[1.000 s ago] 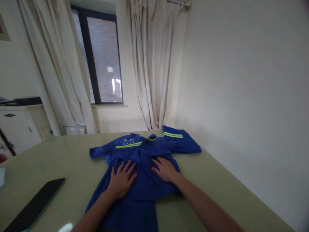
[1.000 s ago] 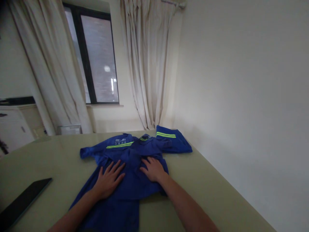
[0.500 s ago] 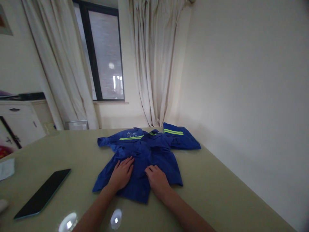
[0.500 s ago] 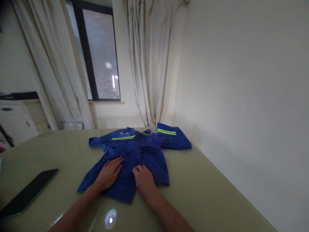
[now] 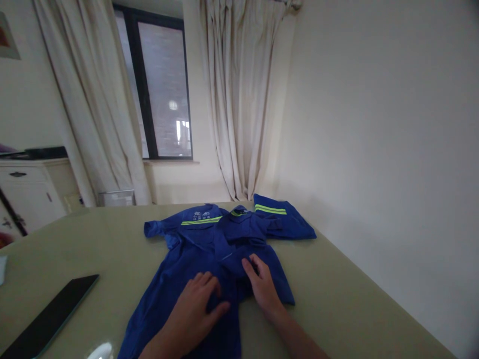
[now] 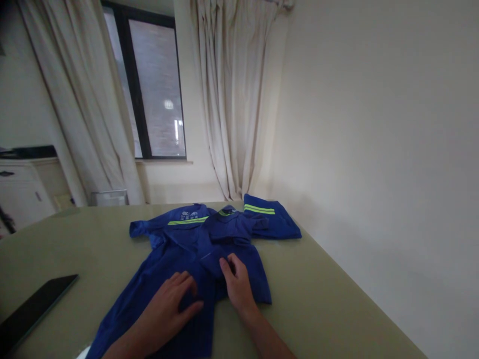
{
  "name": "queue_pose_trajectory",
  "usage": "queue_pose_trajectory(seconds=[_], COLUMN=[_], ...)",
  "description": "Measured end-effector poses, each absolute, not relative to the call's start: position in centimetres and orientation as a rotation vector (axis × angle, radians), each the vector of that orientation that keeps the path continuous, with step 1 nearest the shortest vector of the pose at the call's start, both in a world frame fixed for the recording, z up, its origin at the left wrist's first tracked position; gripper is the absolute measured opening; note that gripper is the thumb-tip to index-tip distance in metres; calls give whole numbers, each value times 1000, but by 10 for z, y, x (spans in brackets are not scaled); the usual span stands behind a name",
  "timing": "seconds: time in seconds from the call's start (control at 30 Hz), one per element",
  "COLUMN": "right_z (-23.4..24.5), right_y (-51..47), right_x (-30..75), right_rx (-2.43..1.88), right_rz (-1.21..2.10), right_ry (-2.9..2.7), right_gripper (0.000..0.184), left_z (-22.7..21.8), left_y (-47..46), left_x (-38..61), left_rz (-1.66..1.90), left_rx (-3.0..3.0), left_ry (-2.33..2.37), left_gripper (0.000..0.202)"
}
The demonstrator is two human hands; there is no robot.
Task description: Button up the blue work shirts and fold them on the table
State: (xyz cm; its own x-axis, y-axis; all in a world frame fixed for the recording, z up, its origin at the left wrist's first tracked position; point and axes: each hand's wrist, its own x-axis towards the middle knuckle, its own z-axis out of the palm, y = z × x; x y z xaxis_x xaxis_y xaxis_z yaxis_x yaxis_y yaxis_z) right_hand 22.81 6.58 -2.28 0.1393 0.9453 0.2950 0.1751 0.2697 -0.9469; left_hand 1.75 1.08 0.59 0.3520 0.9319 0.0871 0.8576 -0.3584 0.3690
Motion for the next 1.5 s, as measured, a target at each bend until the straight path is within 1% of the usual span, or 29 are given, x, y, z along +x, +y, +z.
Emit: queue_pose_trajectory(seconds=[0.03,0.1,0.13,0.2,0.23,0.4,0.53,0.63,0.67,0.73,0.83,0.97,1.03,1.07,1.1,1.17,1.27,1.3,1.33,1.37,1.4,1.47,1.5], right_z=[-24,-29,-30,-33,-32,-18,-1,7,8,9,6,-2,-5,-6,-5,0,18,24,29,34,37,38,38], right_y=[67,68,68,67,66,55,45,38,36,33,31,41,51,56,62,70,76,75,74,73,72,70,70], right_x=[228,229,229,230,230,227,224,222,221,219,216,218,224,229,235,250,276,284,290,294,297,301,301], right_rx=[-1190,-1214,-1220,-1219,-1218,-1183,-1157,-1155,-1153,-1145,-1148,-1202,-1213,-1215,-1212,-1169,-1038,-996,-966,-944,-928,-904,-892], right_rz=[804,828,844,865,864,818,804,786,783,785,767,716,784,831,876,917,851,836,836,854,886,953,980], right_ry=[-1232,-1085,-1047,-1036,-1056,-1230,-1348,-1413,-1434,-1470,-1445,-1235,-1136,-1067,-975,-740,-479,-442,-419,-405,-396,-388,-384], right_gripper=[42,47,50,53,53,46,40,37,36,34,35,37,36,36,37,44,56,58,59,59,58,56,56], left_z=[11,15,14,11,9,4,2,-3,-5,-7,-10,-14,-15,-14,-11,0,16,18,18,15,9,-8,-18], left_y=[7,2,0,-2,-2,4,12,13,11,9,9,20,28,32,36,42,43,41,38,35,32,25,23], left_x=[20,23,24,25,26,23,19,19,20,21,18,6,-4,-10,-16,-31,-46,-46,-41,-33,-21,6,20], left_rz=[374,268,232,241,280,602,971,1111,1117,1101,990,704,639,689,807,1194,1764,1869,1905,1860,1724,1283,1050], left_rx=[2338,2281,2260,2256,2265,2198,1965,1867,1866,1918,2137,2403,2395,2344,2253,1925,1412,1424,1570,1815,2100,2564,2693], left_ry=[1455,1306,1290,1282,1269,1289,1445,1531,1525,1483,1416,1506,1558,1599,1676,1956,2330,2348,2302,2195,2045,1734,1618], left_gripper=[28,43,42,28,23,15,25,33,34,27,23,31,21,15,15,23,39,42,43,45,47,54,56])
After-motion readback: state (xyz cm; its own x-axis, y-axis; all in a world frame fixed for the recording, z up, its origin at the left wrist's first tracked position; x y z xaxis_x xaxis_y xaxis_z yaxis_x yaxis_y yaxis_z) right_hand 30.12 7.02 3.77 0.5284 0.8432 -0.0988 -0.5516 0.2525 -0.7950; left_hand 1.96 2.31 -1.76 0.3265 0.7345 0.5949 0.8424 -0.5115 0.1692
